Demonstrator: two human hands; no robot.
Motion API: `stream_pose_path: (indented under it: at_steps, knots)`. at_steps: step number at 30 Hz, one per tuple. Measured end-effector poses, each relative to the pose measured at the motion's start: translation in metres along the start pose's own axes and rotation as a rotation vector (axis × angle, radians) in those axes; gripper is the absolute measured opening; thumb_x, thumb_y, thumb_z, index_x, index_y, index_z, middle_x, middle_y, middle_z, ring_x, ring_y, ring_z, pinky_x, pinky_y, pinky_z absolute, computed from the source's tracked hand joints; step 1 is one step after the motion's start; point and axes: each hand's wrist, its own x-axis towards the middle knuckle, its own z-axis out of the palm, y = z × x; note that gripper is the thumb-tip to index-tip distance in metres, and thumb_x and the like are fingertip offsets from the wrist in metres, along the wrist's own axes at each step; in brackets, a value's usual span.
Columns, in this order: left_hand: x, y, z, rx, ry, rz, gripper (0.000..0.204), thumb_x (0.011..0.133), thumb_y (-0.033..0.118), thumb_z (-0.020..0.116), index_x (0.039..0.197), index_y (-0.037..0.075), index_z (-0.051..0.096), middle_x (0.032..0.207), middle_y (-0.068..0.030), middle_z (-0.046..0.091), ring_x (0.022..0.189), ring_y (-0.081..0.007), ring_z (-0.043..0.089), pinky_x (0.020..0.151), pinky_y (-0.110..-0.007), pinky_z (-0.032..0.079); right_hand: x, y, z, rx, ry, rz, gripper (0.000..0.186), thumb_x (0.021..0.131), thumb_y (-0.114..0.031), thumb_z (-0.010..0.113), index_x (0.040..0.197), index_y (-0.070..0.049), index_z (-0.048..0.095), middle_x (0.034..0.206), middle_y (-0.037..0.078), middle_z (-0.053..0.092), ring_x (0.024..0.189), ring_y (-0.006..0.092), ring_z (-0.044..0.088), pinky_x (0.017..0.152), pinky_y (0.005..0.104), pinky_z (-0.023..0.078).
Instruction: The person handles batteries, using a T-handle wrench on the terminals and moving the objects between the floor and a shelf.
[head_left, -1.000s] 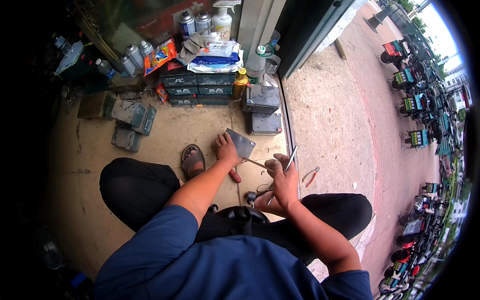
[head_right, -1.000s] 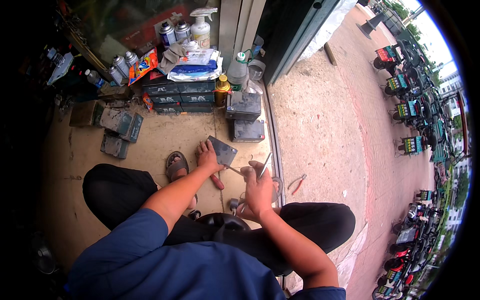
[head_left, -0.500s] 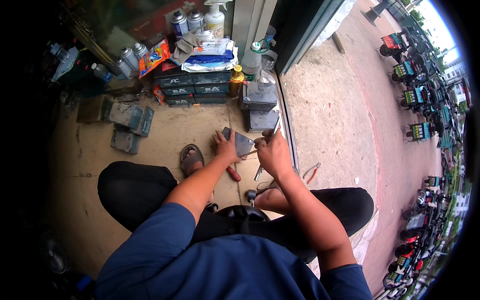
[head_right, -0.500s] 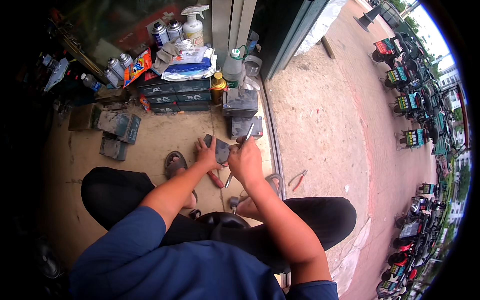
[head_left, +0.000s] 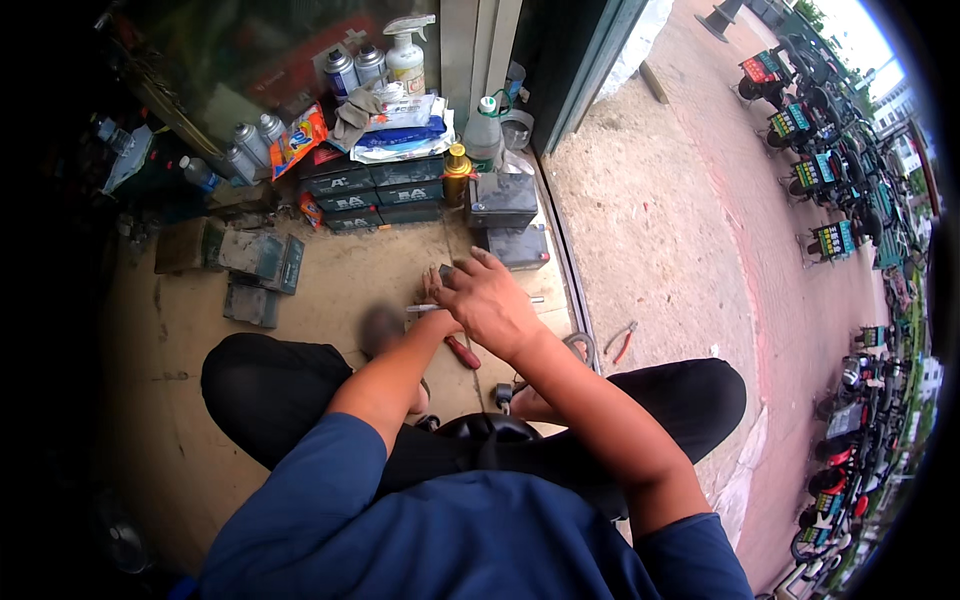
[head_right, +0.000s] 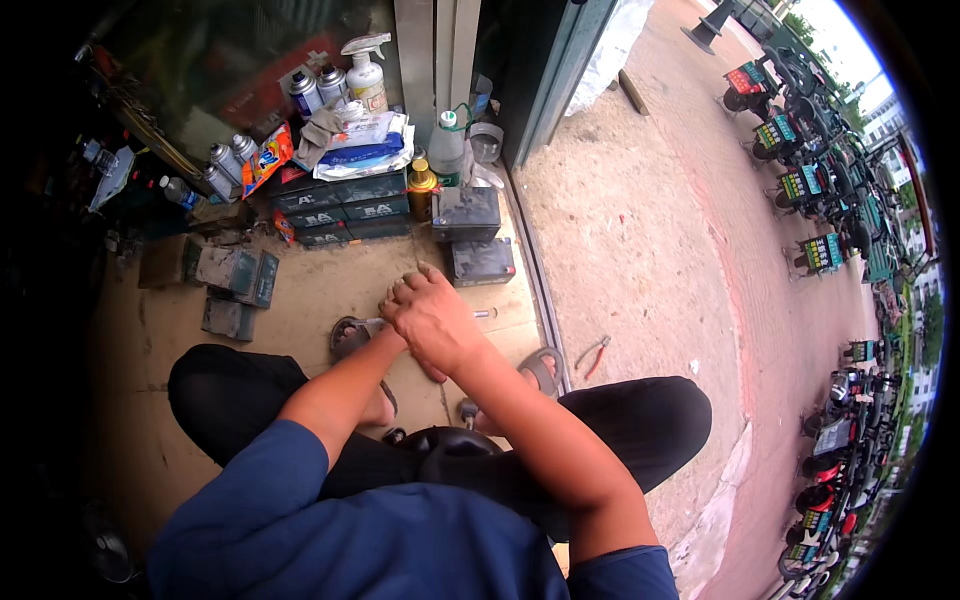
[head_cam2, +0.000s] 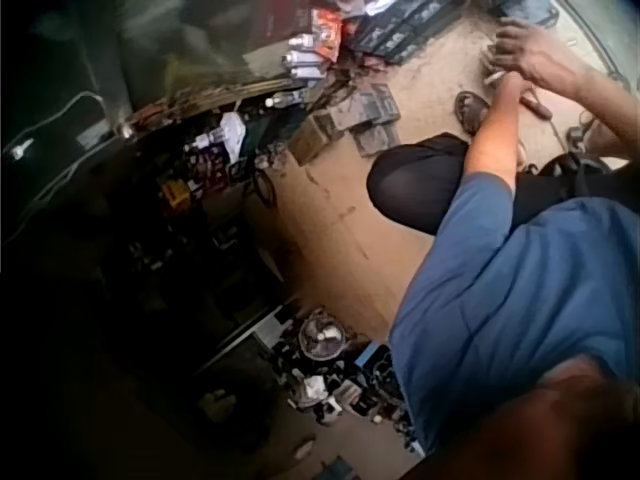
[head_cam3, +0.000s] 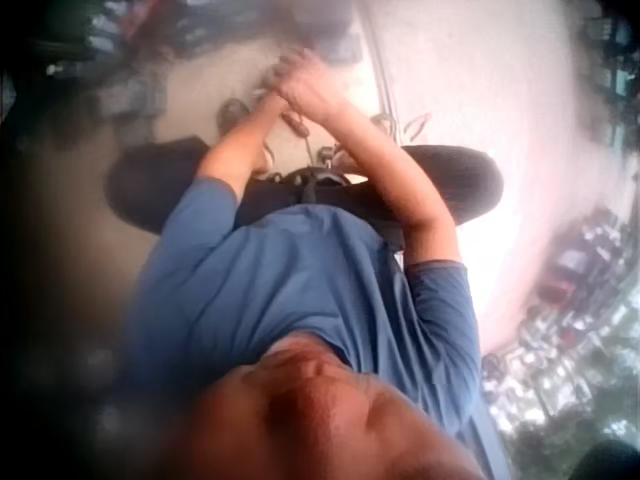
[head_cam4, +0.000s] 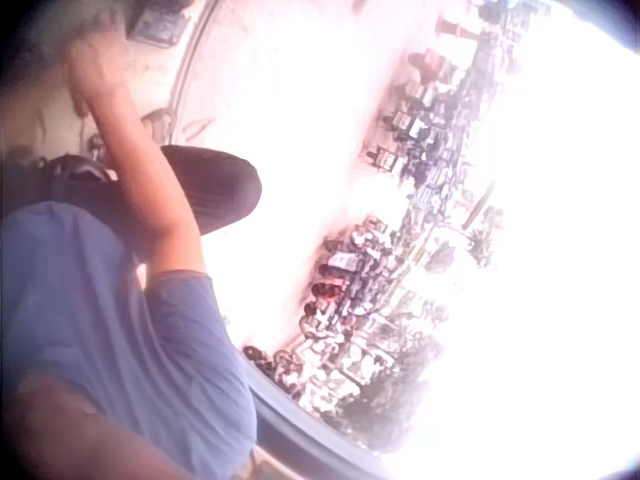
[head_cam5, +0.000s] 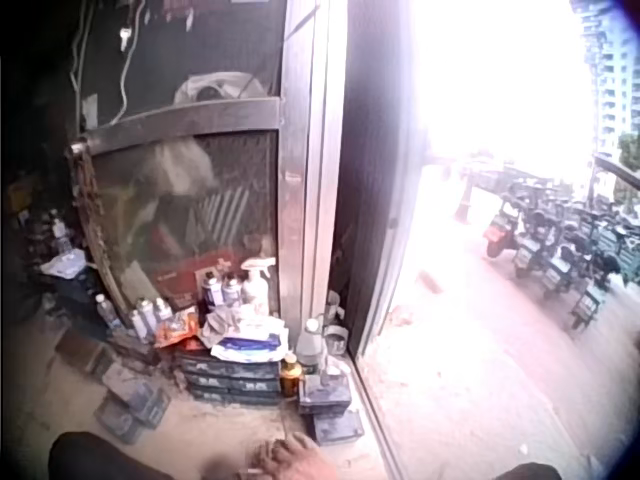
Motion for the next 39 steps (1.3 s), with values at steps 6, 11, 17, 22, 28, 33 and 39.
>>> stream_pose_path:
  at_steps: [6,11,17,22,28,33,39]
  knots:
    - [-0.022,0.013,-0.023,-0.749,0.011,0.303,0.045,0.102,0.034,0.057,0.131,0.001,0.064,0.140,-0.0281,0.062,0.133,-0.0441,0.057,0.112,-0.047,0.045,-0.030,0.013,0.017,0.143,0.465,0.182,0.065,0.094,-0.024,0.067,0.154,-0.007,0.050,0.163,0.022,0.042,0.155,0.0397,0.035,0.129,0.0584,0.021]
    - [-0.031,0.031,-0.050,-0.816,0.060,0.283,0.051,0.100,0.034,0.065,0.139,0.003,0.056,0.139,-0.0271,0.060,0.128,-0.0419,0.061,0.102,-0.050,0.053,-0.030,0.007,0.055,0.617,0.681,0.390,0.076,0.099,-0.027,0.070,0.159,0.004,0.036,0.168,0.032,0.027,0.156,0.0497,0.027,0.128,0.0522,0.027]
    - [-0.054,0.043,-0.096,-0.390,-0.077,-0.004,0.037,0.097,0.033,0.061,0.114,0.002,0.071,0.117,-0.0314,0.070,0.115,-0.0467,0.067,0.090,-0.052,0.057,-0.054,0.012,0.074,0.634,0.391,0.497,0.051,0.100,-0.019,0.068,0.144,0.002,0.053,0.130,0.028,0.065,0.121,0.0454,0.063,0.103,0.0484,0.052]
    - [-0.045,0.048,-0.076,-0.432,0.086,0.127,0.033,0.097,0.032,0.061,0.106,0.002,0.072,0.106,-0.0282,0.073,0.104,-0.0473,0.070,0.086,-0.054,0.057,-0.058,0.012,0.076,0.626,0.434,0.523,0.035,0.100,-0.020,0.067,0.130,-0.002,0.063,0.117,0.025,0.070,0.111,0.0446,0.067,0.094,0.0489,0.055]
    - [-0.054,0.055,-0.078,-0.447,0.196,0.095,0.032,0.100,0.026,0.057,0.109,-0.002,0.070,0.109,-0.0281,0.073,0.107,-0.0477,0.069,0.089,-0.053,0.056,-0.061,0.011,0.074,0.665,0.306,0.614,0.037,0.100,-0.024,0.065,0.133,-0.006,0.063,0.120,0.025,0.071,0.111,0.0452,0.068,0.095,0.0484,0.056]
    - [-0.058,0.060,-0.100,-0.418,0.008,0.166,0.036,0.101,0.029,0.055,0.108,-0.003,0.069,0.104,-0.0294,0.073,0.103,-0.0473,0.071,0.088,-0.054,0.056,-0.061,0.011,0.075,0.628,0.358,0.564,0.033,0.101,-0.022,0.065,0.128,-0.005,0.064,0.116,0.026,0.070,0.109,0.0452,0.068,0.094,0.0491,0.055]
    - [-0.058,0.056,-0.103,-0.327,0.073,0.054,0.031,0.098,0.027,0.057,0.102,0.001,0.073,0.104,-0.0293,0.073,0.103,-0.0472,0.070,0.085,-0.054,0.057,-0.060,0.012,0.073,0.595,0.325,0.551,0.022,0.101,-0.021,0.065,0.103,0.000,0.063,0.099,0.027,0.068,0.091,0.0480,0.066,0.081,0.0540,0.053]
